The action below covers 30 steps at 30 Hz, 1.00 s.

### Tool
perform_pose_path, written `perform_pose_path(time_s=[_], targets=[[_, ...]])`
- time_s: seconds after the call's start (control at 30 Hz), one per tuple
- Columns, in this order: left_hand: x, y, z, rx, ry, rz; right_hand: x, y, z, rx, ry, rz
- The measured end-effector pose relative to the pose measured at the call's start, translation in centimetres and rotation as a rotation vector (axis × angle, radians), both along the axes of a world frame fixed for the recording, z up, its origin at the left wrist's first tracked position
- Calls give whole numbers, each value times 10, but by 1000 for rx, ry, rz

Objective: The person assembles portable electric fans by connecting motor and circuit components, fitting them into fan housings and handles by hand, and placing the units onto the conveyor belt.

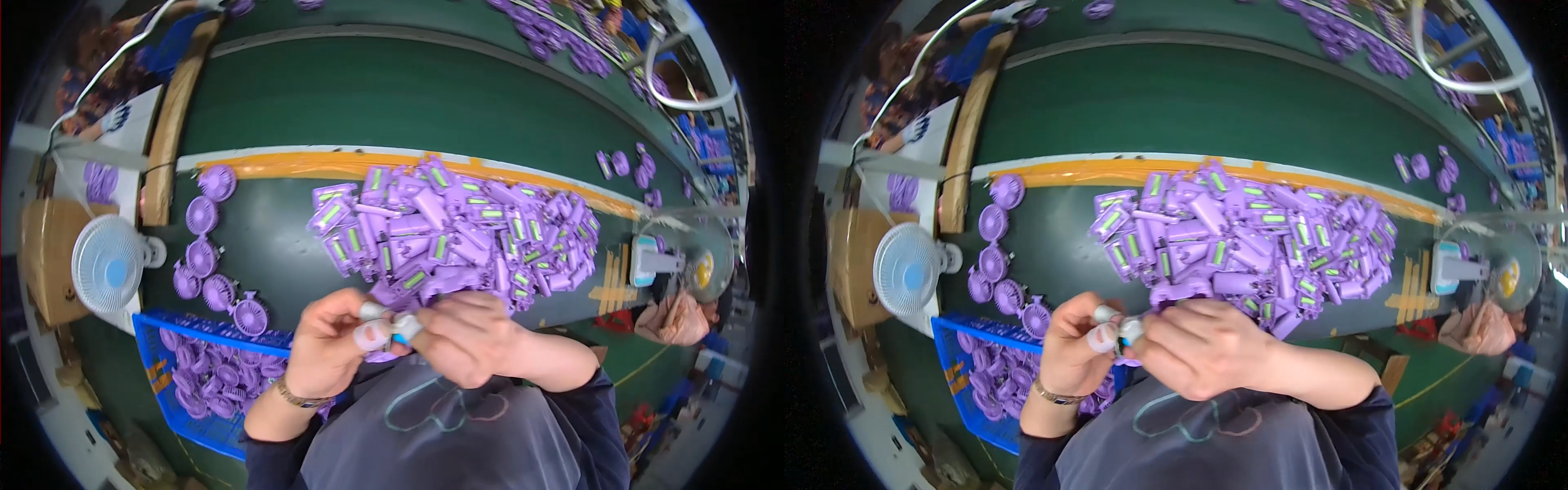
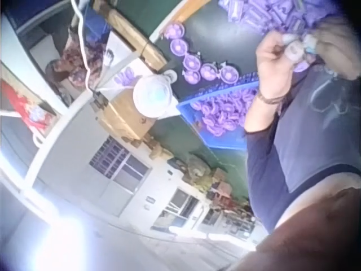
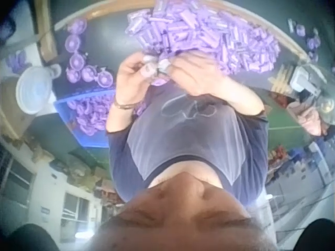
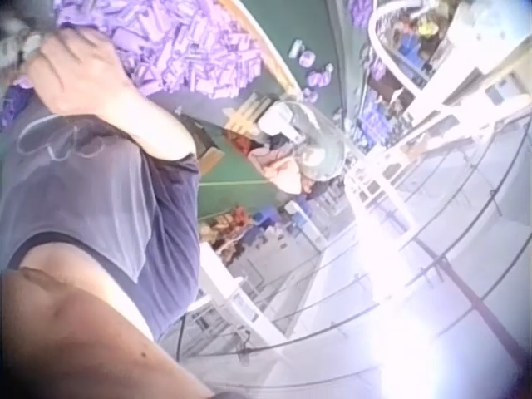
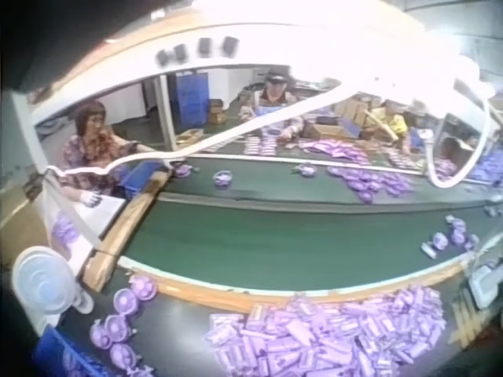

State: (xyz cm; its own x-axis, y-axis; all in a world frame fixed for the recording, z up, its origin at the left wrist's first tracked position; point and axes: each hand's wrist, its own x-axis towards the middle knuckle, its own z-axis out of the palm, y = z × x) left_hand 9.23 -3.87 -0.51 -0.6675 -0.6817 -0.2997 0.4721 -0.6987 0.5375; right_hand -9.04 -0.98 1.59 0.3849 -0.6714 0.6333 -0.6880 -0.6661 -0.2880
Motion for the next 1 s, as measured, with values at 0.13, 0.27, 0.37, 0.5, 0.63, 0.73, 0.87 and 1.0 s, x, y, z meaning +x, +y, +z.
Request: perform_pose_path(time_s=[0.13,0.27,0.37,0.5,0.63,0.73,0.87,1.0], targets=[[-10,-4,-4,-19,-112,-34,-13,9,-13,127,-81,34],[-41,-16,-4,3,-218,-105,-33,17,-31,205,-181,-70],[-78,-40,-17,-11,-323,-270,-61,20,-45,265,-273,-218],[-139,-97,-38,-533,-744,-383,-112,45,-78,119,-312,-528],[-220,-157,-74,-947,-917,-160,-177,111,-121,510,-167,-959],[-274,-189,-115,-1345,-1103,-35,-205,114,-165,568,-41,-971],[-308,-169,-146,-1628,-1118,-41,-224,119,-224,606,-95,-935],[-262,-117,-178,-1641,-939,18,-229,123,-231,657,-132,-997]])
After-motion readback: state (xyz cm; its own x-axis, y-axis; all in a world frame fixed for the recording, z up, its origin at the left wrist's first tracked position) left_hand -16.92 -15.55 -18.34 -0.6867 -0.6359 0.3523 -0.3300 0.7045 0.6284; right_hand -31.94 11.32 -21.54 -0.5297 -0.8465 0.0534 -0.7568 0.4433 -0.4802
